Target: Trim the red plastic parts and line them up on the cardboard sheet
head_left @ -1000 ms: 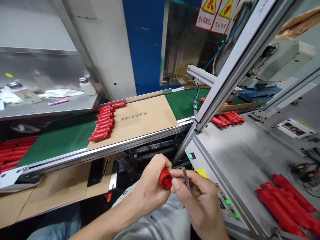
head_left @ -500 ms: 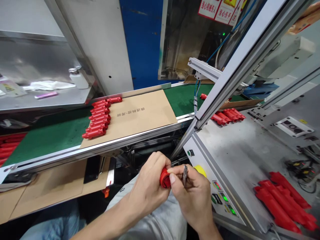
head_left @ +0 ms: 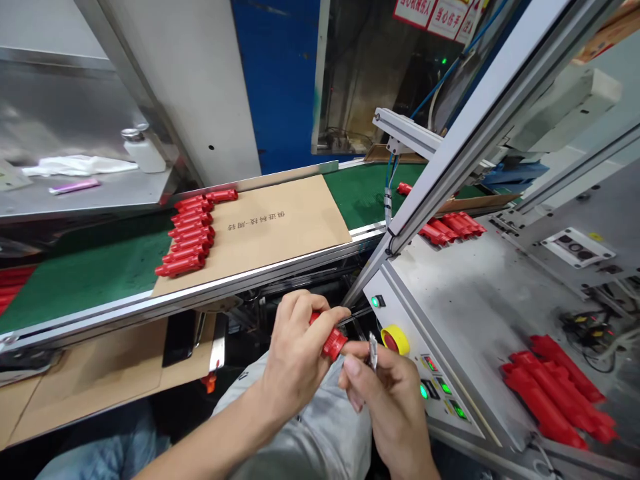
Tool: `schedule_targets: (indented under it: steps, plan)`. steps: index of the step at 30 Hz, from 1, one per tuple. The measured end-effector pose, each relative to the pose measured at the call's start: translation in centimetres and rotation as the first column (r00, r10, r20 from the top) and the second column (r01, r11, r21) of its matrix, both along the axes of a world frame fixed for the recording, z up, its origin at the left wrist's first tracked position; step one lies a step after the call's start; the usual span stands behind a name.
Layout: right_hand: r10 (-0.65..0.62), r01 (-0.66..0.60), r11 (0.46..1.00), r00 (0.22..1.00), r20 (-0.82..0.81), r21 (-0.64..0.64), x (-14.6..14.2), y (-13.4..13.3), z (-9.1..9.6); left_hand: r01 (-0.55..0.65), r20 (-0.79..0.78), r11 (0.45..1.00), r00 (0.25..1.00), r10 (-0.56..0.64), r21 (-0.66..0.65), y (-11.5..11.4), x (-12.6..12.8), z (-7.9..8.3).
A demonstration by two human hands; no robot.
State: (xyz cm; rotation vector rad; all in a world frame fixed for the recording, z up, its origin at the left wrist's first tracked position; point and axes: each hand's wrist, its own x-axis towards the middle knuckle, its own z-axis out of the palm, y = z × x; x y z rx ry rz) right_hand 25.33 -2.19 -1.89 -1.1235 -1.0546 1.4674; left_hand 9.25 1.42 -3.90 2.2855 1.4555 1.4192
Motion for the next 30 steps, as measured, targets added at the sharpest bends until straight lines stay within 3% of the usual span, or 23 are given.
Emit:
schedule_targets:
  steps: [6, 11, 16, 19, 22, 24, 26, 28, 30]
  plan:
    - [-0.028, 0.023, 0.999, 0.993, -0.117, -0.046, -0.5, 0.6, -2.2, -0.058, -0.056, 0.982, 0.996, 0.069, 0.182, 0.2, -0.2, -0.7]
    - [-0.055, 0.043, 0.996, 0.983, -0.175, -0.075, -1.3, 0.8, -2.7, -0.058, -0.044, 0.977, 0.997, 0.068, 0.207, 0.6, -0.5, -1.0]
    - [-0.192, 0.182, 0.980, 0.967, -0.169, -0.076, -2.7, 1.4, -3.6, -0.073, -0.083, 0.974, 0.992, 0.092, 0.214, 1.1, -0.7, -1.1]
    - [-0.216, 0.197, 0.975, 0.944, -0.251, -0.101, -3.3, 1.9, -3.2, -0.076, -0.032, 0.990, 0.996, 0.080, 0.116, 1.3, -0.6, -1.3]
    - [-0.187, 0.122, 0.978, 0.880, -0.437, -0.172, -2.6, 2.4, -2.3, 0.042, 0.193, 0.987, 0.981, -0.012, -0.152, 1.2, -0.5, -1.3]
    - [-0.217, 0.053, 0.958, 0.776, -0.592, -0.281, -1.6, 2.6, -2.3, 0.208, 0.376, 0.927, 0.923, -0.081, -0.312, 1.0, -0.6, -1.2]
    - [-0.281, -0.007, 0.917, 0.699, -0.658, -0.398, -0.7, 2.5, -2.9, 0.355, 0.525, 0.851, 0.844, -0.113, -0.388, 0.6, -0.9, -1.0]
    - [-0.311, -0.031, 0.883, 0.708, -0.634, -0.468, -0.3, 2.2, -3.9, 0.421, 0.610, 0.808, 0.786, -0.100, -0.411, 0.2, -1.4, -0.9]
    - [-0.310, -0.055, 0.864, 0.726, -0.614, -0.501, -0.6, 1.4, -4.9, 0.426, 0.635, 0.801, 0.769, -0.076, -0.420, 0.0, -2.0, -0.7]
